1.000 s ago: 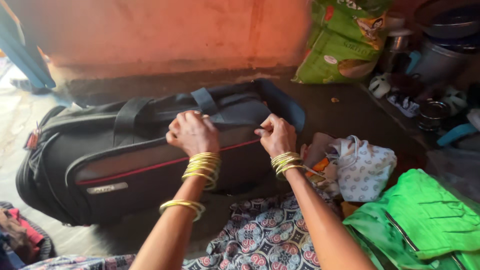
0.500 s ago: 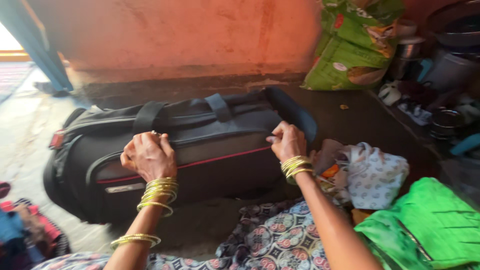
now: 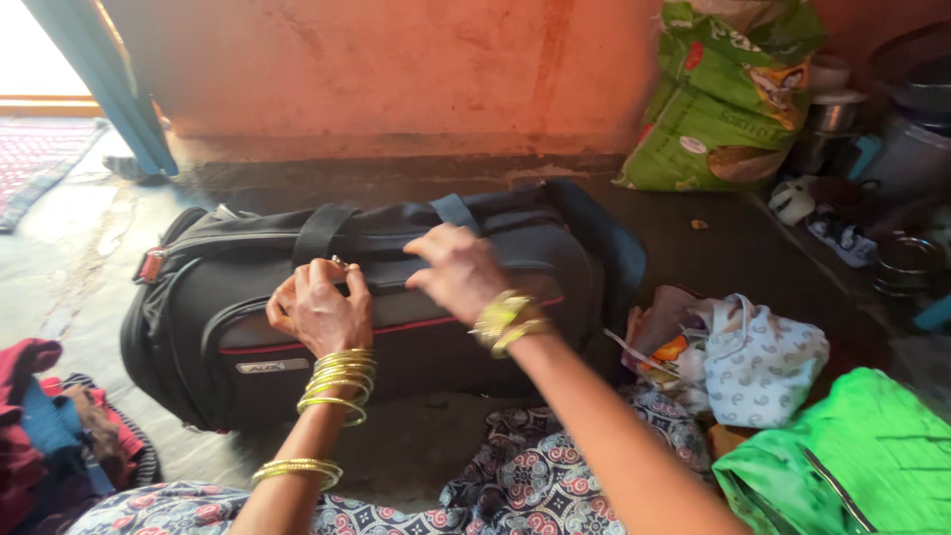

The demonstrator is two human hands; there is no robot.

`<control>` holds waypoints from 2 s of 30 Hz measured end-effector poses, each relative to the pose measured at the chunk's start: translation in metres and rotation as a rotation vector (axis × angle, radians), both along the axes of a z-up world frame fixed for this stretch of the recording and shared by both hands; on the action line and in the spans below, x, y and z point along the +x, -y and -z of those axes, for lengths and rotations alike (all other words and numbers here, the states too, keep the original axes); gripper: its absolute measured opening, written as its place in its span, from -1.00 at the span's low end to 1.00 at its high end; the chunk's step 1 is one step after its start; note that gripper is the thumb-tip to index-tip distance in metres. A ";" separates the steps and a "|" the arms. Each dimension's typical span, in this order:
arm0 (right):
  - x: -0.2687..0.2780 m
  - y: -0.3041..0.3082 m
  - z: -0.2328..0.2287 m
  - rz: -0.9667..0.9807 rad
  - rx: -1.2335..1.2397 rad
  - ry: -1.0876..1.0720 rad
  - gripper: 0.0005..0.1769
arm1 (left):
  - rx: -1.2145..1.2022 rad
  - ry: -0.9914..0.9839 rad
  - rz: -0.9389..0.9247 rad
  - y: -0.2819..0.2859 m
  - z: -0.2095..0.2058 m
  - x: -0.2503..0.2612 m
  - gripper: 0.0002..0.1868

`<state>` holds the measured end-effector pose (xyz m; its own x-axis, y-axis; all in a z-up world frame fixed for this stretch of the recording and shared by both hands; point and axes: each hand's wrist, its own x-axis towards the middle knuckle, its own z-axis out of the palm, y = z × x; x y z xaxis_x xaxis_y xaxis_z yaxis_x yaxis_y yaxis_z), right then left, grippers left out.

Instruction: The person opens and closes zippers on a black bag, manipulates the straps, and handles a white patterned cloth by hand.

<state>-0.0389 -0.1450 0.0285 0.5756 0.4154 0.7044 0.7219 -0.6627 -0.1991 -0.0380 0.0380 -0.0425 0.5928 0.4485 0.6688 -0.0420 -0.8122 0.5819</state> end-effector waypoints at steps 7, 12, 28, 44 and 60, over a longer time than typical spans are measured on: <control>0.003 -0.047 0.025 0.100 -0.076 -0.193 -0.71 | -0.037 0.022 0.062 -0.004 -0.004 -0.011 -0.80; -0.007 -0.050 0.024 0.161 -0.067 -0.124 -0.75 | -0.005 0.073 0.007 -0.004 -0.004 -0.017 -0.81; 0.005 -0.055 0.011 0.138 -0.204 -0.309 -0.62 | -0.087 0.019 -0.256 -0.071 0.016 -0.009 -0.75; -0.015 -0.165 0.030 0.054 -0.026 -0.014 -0.84 | -0.411 0.014 -0.187 -0.077 0.024 -0.022 -0.80; -0.025 -0.158 0.018 -0.072 -0.039 -0.052 -0.56 | -0.591 -0.118 -0.444 -0.097 0.028 -0.017 -0.65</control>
